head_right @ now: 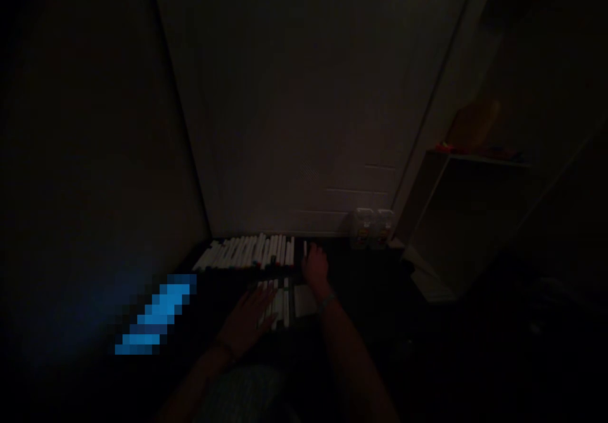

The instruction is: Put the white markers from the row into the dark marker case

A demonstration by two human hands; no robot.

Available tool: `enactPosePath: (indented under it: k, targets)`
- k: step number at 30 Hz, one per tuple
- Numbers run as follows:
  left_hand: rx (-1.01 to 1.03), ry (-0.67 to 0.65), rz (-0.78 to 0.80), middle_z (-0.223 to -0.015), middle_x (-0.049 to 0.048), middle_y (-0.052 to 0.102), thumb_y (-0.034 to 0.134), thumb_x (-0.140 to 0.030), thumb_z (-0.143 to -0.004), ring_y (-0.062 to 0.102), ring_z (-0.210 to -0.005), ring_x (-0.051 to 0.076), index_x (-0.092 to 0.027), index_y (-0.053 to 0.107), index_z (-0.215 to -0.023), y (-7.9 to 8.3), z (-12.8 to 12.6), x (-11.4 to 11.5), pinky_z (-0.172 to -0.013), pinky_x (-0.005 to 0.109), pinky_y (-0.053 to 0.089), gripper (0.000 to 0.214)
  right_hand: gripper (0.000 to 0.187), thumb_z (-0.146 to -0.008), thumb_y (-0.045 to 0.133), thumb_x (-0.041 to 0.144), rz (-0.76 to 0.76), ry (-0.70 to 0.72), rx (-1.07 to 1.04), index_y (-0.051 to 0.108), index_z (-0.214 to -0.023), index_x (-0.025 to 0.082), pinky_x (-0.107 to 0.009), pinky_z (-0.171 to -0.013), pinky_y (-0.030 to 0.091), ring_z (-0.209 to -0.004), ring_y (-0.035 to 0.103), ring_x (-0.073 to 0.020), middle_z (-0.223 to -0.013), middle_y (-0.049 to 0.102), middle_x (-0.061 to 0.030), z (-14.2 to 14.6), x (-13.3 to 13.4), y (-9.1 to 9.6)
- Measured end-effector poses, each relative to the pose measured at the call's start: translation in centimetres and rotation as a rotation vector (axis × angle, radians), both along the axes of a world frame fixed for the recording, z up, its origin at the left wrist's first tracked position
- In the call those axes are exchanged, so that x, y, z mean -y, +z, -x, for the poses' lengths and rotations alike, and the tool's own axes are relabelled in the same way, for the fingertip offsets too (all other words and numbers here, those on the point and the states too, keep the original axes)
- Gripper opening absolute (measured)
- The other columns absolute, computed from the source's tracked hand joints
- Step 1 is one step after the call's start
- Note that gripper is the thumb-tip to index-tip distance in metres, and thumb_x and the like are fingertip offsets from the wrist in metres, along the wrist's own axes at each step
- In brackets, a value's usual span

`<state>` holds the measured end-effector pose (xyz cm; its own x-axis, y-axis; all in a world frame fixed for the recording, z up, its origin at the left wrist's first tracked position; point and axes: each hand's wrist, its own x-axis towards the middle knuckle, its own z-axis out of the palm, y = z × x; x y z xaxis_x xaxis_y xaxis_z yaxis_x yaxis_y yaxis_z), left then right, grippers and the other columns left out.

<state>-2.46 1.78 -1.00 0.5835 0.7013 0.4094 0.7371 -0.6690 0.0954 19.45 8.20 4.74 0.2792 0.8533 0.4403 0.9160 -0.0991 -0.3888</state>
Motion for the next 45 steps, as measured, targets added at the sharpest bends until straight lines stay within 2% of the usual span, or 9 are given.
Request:
enactPosePath:
  k: [6,12,17,22,25,28,33,39,45]
  targets:
    - [0.025,0.014,-0.005,-0.143,-0.0001,0.030,0.035,-0.047,-0.088,0.026,-0.132,0.023,-0.031,0.023,-0.138,0.8,-0.3,0.9,-0.105,0.044,0.023,0.055,0.048,-0.080,0.053,0.020,0.199,0.064,0.041,0.042,-0.126,0.014,-0.031,-0.069,0.044,-0.086,0.061,-0.0231,-0.096,0.063,-0.0155,0.1,-2.4,-2.1]
    - [0.075,0.020,-0.009,-0.142,0.0002,0.034,0.037,-0.044,-0.088,0.026,-0.132,0.023,-0.030,0.030,-0.136,0.9,-0.5,1.3,-0.106,0.046,0.020,0.051,0.036,-0.086,0.036,0.010,0.135,0.217,-0.016,0.052,-0.117,0.013,-0.028,-0.078,0.043,-0.089,0.061,-0.0177,-0.096,0.064,-0.0126,-0.6,-2.3,-1.3]
    - [0.137,0.053,-0.023,-0.141,0.0008,0.035,0.039,-0.045,-0.086,0.026,-0.132,0.023,-0.028,0.032,-0.135,1.4,-0.7,1.8,-0.108,0.047,0.018,0.053,0.035,-0.090,0.029,0.018,-0.191,0.440,-0.270,0.053,-0.115,0.019,-0.027,-0.085,0.042,-0.097,0.056,-0.0145,-0.107,0.061,-0.0064,0.3,2.9,0.3]
    - [0.265,0.225,-0.025,-0.140,0.0039,0.037,0.043,-0.049,-0.083,0.025,-0.132,0.026,-0.025,0.033,-0.135,1.8,-0.1,1.9,-0.107,0.051,0.016,0.057,0.035,-0.091,0.034,0.027,-0.195,0.468,-0.338,0.047,-0.123,0.022,-0.030,-0.086,0.042,-0.099,0.054,-0.0168,-0.111,0.058,-0.0066,2.5,10.3,-1.2]
    - [0.347,0.292,-0.010,-0.139,0.0047,0.039,0.038,-0.042,-0.087,0.027,-0.131,0.024,-0.024,0.031,-0.136,2.0,0.0,2.0,-0.106,0.049,0.021,0.052,0.039,-0.090,0.037,0.031,-0.169,0.437,-0.316,0.043,-0.127,0.021,-0.031,-0.080,0.044,-0.089,0.057,-0.0175,-0.101,0.061,-0.0069,3.2,12.2,-2.3]
    - [0.383,0.232,0.020,-0.139,0.0054,0.038,0.039,-0.039,-0.087,0.028,-0.130,0.024,-0.024,0.025,-0.138,2.4,-0.3,2.3,-0.105,0.047,0.024,0.055,0.040,-0.090,0.038,0.033,-0.155,0.390,-0.289,0.044,-0.127,0.020,-0.031,-0.079,0.044,-0.088,0.057,-0.0179,-0.099,0.061,-0.0072,3.2,12.4,-2.6]
    - [0.496,0.106,0.108,-0.138,0.0092,0.036,0.044,-0.038,-0.085,0.035,-0.125,0.023,-0.022,0.019,-0.139,2.5,-0.3,2.3,-0.101,0.042,0.030,0.062,0.027,-0.088,0.041,0.033,-0.206,0.371,-0.250,0.061,-0.104,0.022,-0.033,-0.086,0.040,-0.095,0.054,-0.0192,-0.099,0.062,-0.0068,2.7,12.0,-2.5]
    - [0.532,0.133,0.125,-0.125,0.0053,0.050,0.048,-0.036,-0.083,0.045,-0.114,0.021,-0.026,0.032,-0.133,2.3,0.2,1.8,-0.095,0.039,0.036,0.053,0.031,-0.090,0.036,0.033,-0.207,0.458,-0.496,0.062,-0.097,0.019,-0.028,-0.079,0.043,-0.088,0.057,-0.0164,-0.094,0.063,-0.0064,2.5,11.9,-2.8]
    - [0.489,0.126,0.157,-0.105,-0.0001,0.061,0.039,-0.035,-0.088,0.049,-0.104,0.019,-0.028,0.058,-0.103,2.4,0.2,1.7,-0.089,0.038,0.039,0.025,0.031,-0.091,0.035,0.036,-0.204,0.483,-0.519,0.062,-0.092,0.019,-0.027,-0.079,0.043,-0.087,0.057,-0.0155,-0.092,0.063,-0.0055,2.6,11.4,-3.7]
